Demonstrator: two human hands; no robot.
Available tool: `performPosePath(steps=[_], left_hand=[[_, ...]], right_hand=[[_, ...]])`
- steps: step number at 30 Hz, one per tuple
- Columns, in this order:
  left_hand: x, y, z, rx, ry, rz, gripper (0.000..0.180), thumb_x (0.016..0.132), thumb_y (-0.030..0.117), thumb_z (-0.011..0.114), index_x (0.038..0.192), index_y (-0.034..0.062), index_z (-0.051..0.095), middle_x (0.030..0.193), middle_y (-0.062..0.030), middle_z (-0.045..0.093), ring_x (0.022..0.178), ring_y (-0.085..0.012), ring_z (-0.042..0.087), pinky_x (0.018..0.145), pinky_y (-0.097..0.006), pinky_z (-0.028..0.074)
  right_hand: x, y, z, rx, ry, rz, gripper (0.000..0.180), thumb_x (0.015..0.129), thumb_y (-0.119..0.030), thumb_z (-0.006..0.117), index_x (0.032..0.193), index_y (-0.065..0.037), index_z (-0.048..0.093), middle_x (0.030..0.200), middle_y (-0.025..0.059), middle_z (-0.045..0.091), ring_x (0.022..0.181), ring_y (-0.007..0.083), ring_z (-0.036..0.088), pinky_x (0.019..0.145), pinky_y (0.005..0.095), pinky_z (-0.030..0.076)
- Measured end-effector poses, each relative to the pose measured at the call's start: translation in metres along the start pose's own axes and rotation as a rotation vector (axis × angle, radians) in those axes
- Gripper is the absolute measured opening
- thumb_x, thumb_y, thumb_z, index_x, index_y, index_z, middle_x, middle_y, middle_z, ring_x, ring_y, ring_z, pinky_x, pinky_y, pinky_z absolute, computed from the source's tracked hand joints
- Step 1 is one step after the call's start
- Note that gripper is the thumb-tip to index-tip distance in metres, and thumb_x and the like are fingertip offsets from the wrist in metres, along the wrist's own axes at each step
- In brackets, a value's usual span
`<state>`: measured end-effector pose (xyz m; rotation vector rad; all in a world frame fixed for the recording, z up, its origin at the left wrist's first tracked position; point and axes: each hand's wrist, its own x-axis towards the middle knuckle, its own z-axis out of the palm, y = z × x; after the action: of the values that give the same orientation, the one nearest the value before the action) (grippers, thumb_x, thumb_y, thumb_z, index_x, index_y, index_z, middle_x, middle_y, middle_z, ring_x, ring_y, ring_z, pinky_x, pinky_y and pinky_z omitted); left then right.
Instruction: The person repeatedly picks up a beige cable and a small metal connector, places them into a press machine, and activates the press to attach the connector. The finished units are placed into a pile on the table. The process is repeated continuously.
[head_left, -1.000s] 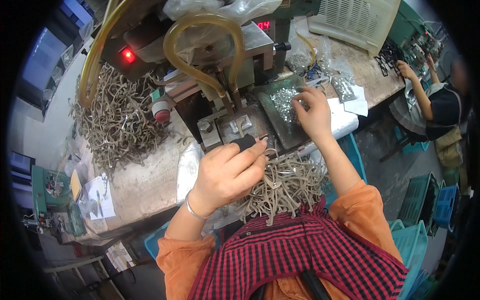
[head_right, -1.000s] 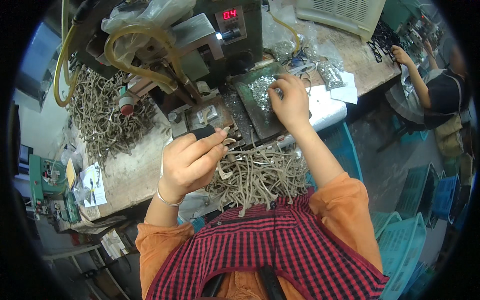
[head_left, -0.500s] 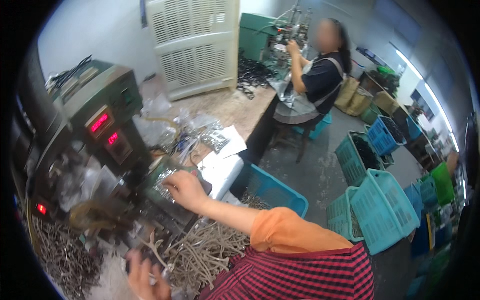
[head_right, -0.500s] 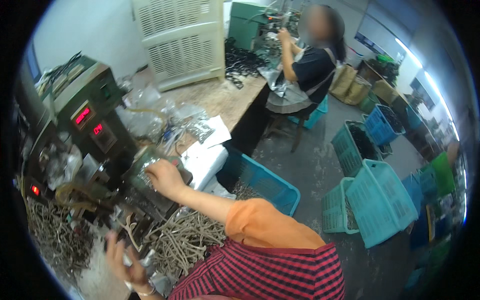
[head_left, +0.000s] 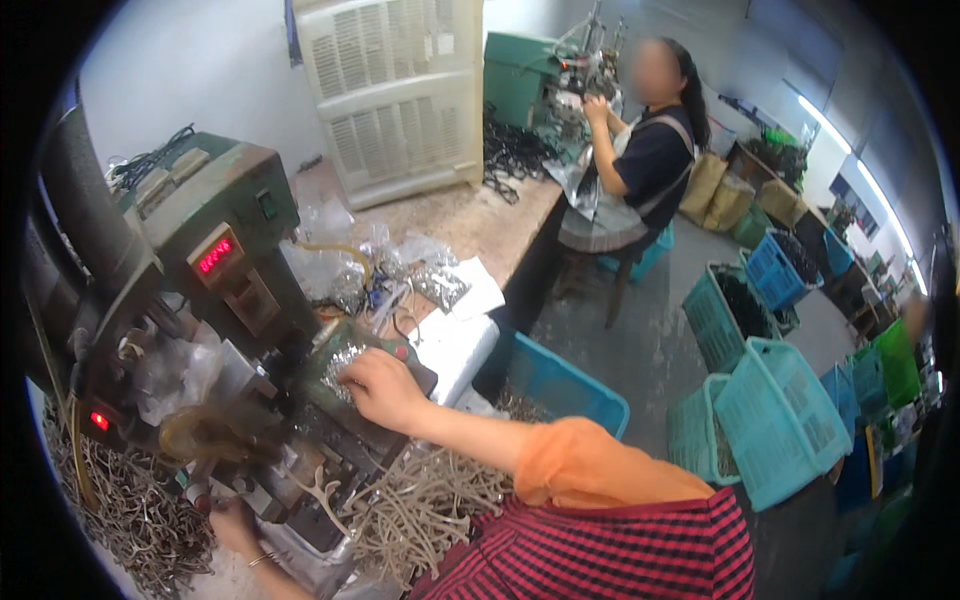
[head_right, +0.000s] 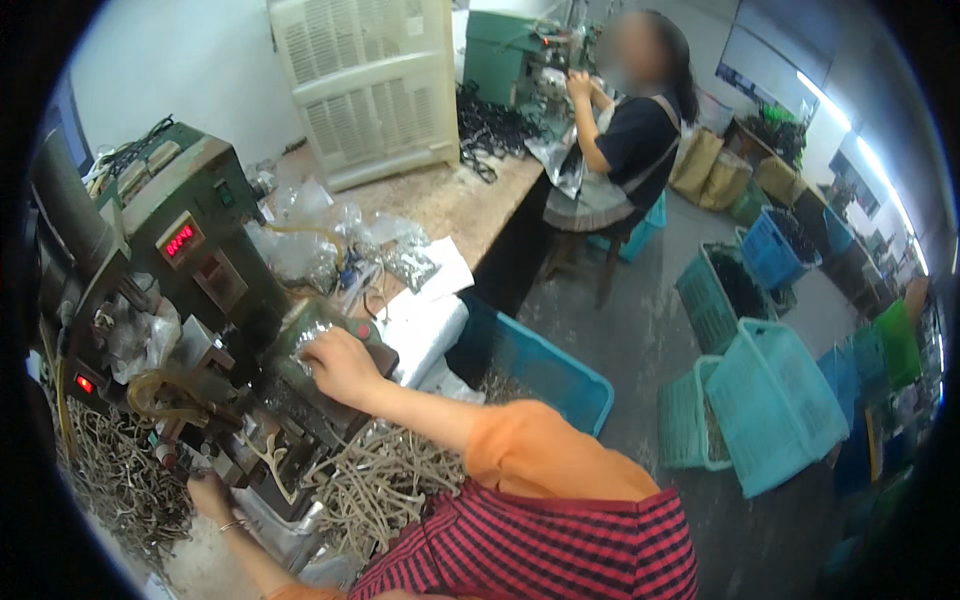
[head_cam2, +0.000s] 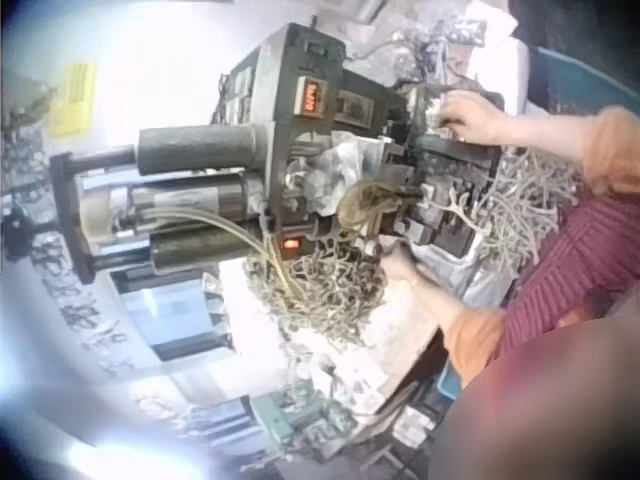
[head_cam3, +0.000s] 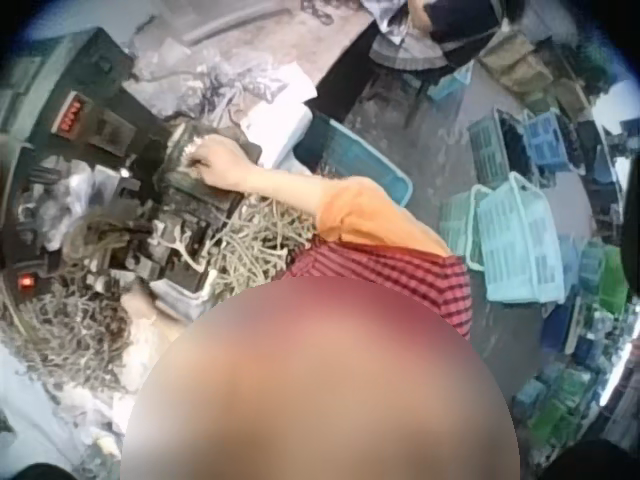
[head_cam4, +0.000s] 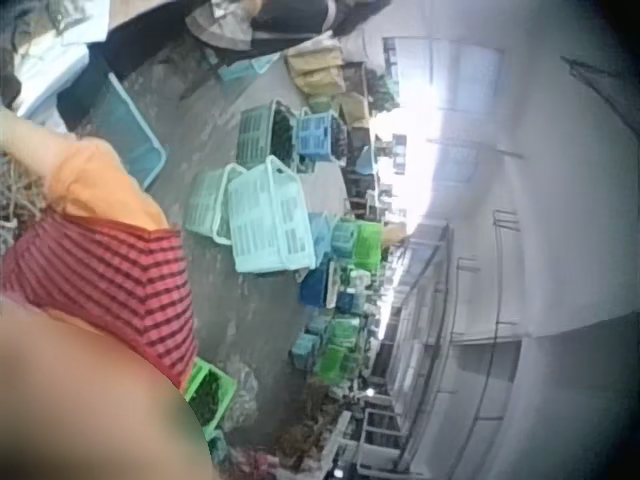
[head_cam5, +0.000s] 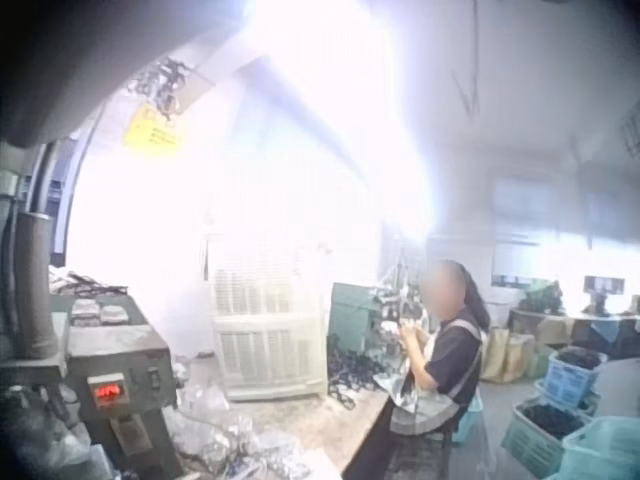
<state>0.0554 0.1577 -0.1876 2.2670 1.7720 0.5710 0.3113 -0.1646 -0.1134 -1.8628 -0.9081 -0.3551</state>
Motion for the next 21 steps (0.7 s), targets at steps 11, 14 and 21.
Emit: performPosePath(steps=[11, 14, 21], left_hand=[[-0.020, -0.038, -0.063, -1.130, -0.501, -0.164, 0.015, 0.099, 0.020, 0.060, 0.090, 0.0084, 0.058, 0.081, -0.0025, 0.058, 0.069, -0.0175, 0.062, 0.063, -0.032, 0.055], [-0.037, -0.039, -0.058, -1.128, -0.283, -0.021, 0.011, 0.097, 0.017, 0.065, 0.103, 0.0124, 0.058, 0.098, -0.0019, 0.061, 0.086, -0.0162, 0.063, 0.077, -0.034, 0.058], [-0.111, 0.075, -0.164, -1.793, -0.042, 0.510, 0.012, 0.098, 0.000, 0.060, 0.109, 0.0009, 0.055, 0.108, -0.0143, 0.065, 0.096, -0.0238, 0.068, 0.078, -0.039, 0.061]], right_hand=[[0.020, -0.085, -0.016, 0.416, -0.244, -0.009, 0.037, 0.080, -0.009, 0.069, 0.116, -0.005, 0.065, 0.098, 0.0150, 0.067, 0.098, 0.0351, 0.065, 0.090, 0.0443, 0.051], [0.037, -0.093, 0.020, 0.494, -0.246, -0.001, 0.053, 0.077, -0.008, 0.071, 0.129, -0.002, 0.059, 0.099, 0.0153, 0.064, 0.100, 0.0316, 0.067, 0.091, 0.0428, 0.053], [0.020, -0.105, 0.018, 0.795, -0.351, 0.289, 0.068, 0.084, 0.003, 0.071, 0.144, 0.006, 0.042, 0.098, 0.0099, 0.068, 0.096, 0.0163, 0.065, 0.091, 0.0298, 0.051]])
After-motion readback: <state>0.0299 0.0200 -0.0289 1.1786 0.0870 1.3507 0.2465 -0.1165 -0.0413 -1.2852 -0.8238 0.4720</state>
